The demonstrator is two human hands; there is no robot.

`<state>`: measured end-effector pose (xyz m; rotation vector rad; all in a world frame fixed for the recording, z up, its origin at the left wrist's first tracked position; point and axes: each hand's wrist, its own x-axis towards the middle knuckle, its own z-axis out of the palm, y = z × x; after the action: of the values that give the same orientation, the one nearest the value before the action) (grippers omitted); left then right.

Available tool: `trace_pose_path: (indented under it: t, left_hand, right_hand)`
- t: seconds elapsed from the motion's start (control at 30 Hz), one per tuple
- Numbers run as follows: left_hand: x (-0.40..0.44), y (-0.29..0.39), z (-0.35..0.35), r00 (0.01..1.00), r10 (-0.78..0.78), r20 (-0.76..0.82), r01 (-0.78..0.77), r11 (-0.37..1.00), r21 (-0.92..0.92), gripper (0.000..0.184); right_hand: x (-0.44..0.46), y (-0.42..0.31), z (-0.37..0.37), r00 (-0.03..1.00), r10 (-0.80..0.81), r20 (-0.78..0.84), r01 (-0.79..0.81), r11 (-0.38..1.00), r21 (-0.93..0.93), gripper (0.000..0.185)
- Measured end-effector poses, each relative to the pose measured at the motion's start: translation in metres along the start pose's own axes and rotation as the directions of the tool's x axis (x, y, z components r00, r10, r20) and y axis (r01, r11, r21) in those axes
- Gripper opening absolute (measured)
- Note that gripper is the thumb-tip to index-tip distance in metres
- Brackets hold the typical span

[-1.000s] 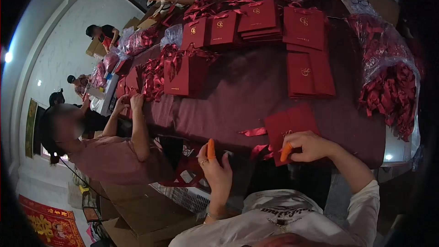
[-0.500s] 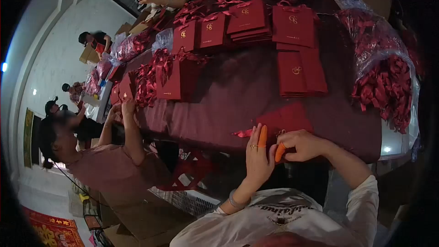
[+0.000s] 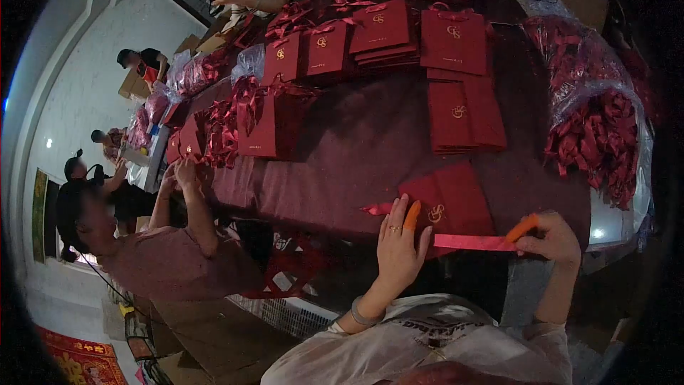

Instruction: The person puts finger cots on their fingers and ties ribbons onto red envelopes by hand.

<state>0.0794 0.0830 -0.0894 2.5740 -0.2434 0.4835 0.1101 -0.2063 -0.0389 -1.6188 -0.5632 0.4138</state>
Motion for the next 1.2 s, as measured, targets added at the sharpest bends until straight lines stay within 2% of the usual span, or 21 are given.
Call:
trace_pose_path:
  t: [0.03, 0.1, 0.13, 0.17, 0.2, 0.23, 0.27, 0.33, 0.4, 0.47, 0.63, 0.67, 0.7, 0.73, 0.77, 0.83, 0.9, 0.97, 1.03, 1.07, 1.2]
  left_hand:
    - [0.001, 0.001, -0.001, 1.0, 0.001, 0.001, -0.001, 1.0, -0.005, 0.046]
    - [0.004, 0.004, -0.003, 0.999, -0.018, 0.03, 0.017, 0.999, 0.032, 0.047]
    - [0.005, 0.005, -0.004, 1.0, -0.012, 0.016, 0.012, 1.0, 0.022, 0.047]
    - [0.005, 0.005, -0.004, 1.0, -0.014, 0.024, 0.013, 1.0, 0.022, 0.047]
    - [0.006, 0.005, -0.003, 1.0, -0.009, 0.02, 0.009, 1.0, 0.027, 0.047]
    - [0.008, 0.005, -0.004, 1.0, -0.006, 0.015, 0.006, 0.999, 0.034, 0.046]
    - [0.009, 0.005, -0.004, 1.0, -0.011, 0.016, 0.01, 0.999, 0.038, 0.046]
    - [0.008, 0.006, -0.004, 1.0, 0.002, -0.001, -0.002, 1.0, 0.021, 0.047]
    - [0.006, 0.006, -0.004, 1.0, -0.011, 0.023, 0.01, 1.0, 0.027, 0.047]
    - [0.006, 0.003, -0.002, 1.0, 0.012, -0.005, -0.012, 1.0, 0.025, 0.046]
    - [0.007, 0.004, -0.002, 1.0, -0.001, -0.016, 0.001, 1.0, 0.025, 0.044]
    - [0.006, 0.003, -0.001, 1.0, 0.011, -0.019, -0.01, 0.999, 0.032, 0.045]
    - [0.005, 0.002, -0.001, 1.0, 0.019, -0.019, -0.019, 0.999, 0.039, 0.046]
    - [0.004, 0.001, 0.001, 1.0, 0.017, -0.018, -0.017, 0.999, 0.039, 0.046]
    - [0.003, 0.0, 0.002, 0.999, 0.026, -0.032, -0.025, 0.999, 0.03, 0.046]
    - [0.004, -0.001, 0.002, 0.998, 0.035, -0.045, -0.034, 0.999, 0.023, 0.047]
    - [0.005, 0.003, -0.001, 1.0, 0.026, -0.013, -0.025, 0.999, 0.028, 0.043]
    - [0.004, 0.002, 0.0, 1.0, 0.014, -0.014, -0.014, 0.999, 0.031, 0.045]
    - [0.004, 0.002, 0.001, 1.0, 0.004, -0.012, -0.004, 0.999, 0.036, 0.047]
    - [0.004, 0.003, 0.001, 1.0, -0.002, -0.012, 0.003, 0.999, 0.04, 0.046]
    - [0.003, -0.005, 0.002, 1.0, 0.028, -0.015, -0.028, 0.999, -0.045, 0.043]
  right_hand:
    - [-0.015, 0.013, -0.008, 1.0, 0.004, -0.003, -0.004, 1.0, -0.003, 0.023]
    - [-0.035, 0.039, -0.016, 0.986, 0.068, -0.155, 0.0, 0.917, 0.399, 0.029]
    - [-0.032, 0.042, -0.012, 0.985, 0.073, -0.159, -0.003, 0.916, 0.402, 0.029]
    - [-0.025, 0.043, -0.004, 0.983, -0.003, -0.186, 0.13, 0.727, 0.674, 0.035]
    - [-0.019, 0.047, 0.002, 0.969, -0.068, -0.237, 0.242, 0.446, 0.861, 0.043]
    - [-0.018, 0.056, 0.012, 0.943, -0.045, -0.329, 0.323, 0.355, 0.877, 0.051]
    - [-0.013, 0.064, 0.015, 0.945, -0.043, -0.325, 0.319, 0.351, 0.88, 0.051]
    - [-0.005, 0.074, 0.019, 0.869, 0.007, -0.494, 0.445, 0.423, 0.789, 0.045]
    - [-0.002, 0.077, 0.023, 0.872, 0.097, -0.48, 0.419, 0.358, 0.835, 0.034]
    - [0.008, 0.075, 0.021, 0.898, 0.056, -0.436, 0.42, 0.189, 0.888, 0.027]
    - [0.049, 0.016, 0.034, 0.854, -0.127, -0.505, 0.514, 0.359, 0.779, 0.023]
    - [0.059, -0.019, 0.041, 0.804, 0.145, -0.577, 0.481, 0.412, 0.774, 0.022]
    - [0.065, -0.036, 0.044, 0.679, 0.403, -0.613, 0.433, 0.454, 0.778, 0.021]
    - [0.067, -0.027, 0.045, 0.735, 0.302, -0.607, 0.418, 0.504, 0.756, 0.021]
    - [0.068, -0.019, 0.041, 0.734, 0.305, -0.606, 0.417, 0.503, 0.757, 0.021]
    - [0.073, -0.012, 0.035, 0.946, -0.074, -0.316, 0.291, 0.623, 0.726, 0.02]
    - [0.083, -0.017, 0.045, 0.959, 0.023, -0.282, 0.135, 0.84, 0.525, 0.018]
    - [0.1, -0.033, 0.057, 0.969, 0.09, -0.23, -0.035, 0.972, 0.233, 0.019]
    - [0.119, -0.016, 0.07, 0.994, 0.051, -0.096, -0.029, 0.976, 0.215, 0.021]
    - [0.125, -0.02, 0.073, 0.994, 0.091, -0.054, -0.084, 0.989, 0.12, 0.023]
    - [0.146, 0.014, 0.081, 0.992, 0.121, -0.016, -0.119, 0.985, 0.122, 0.024]
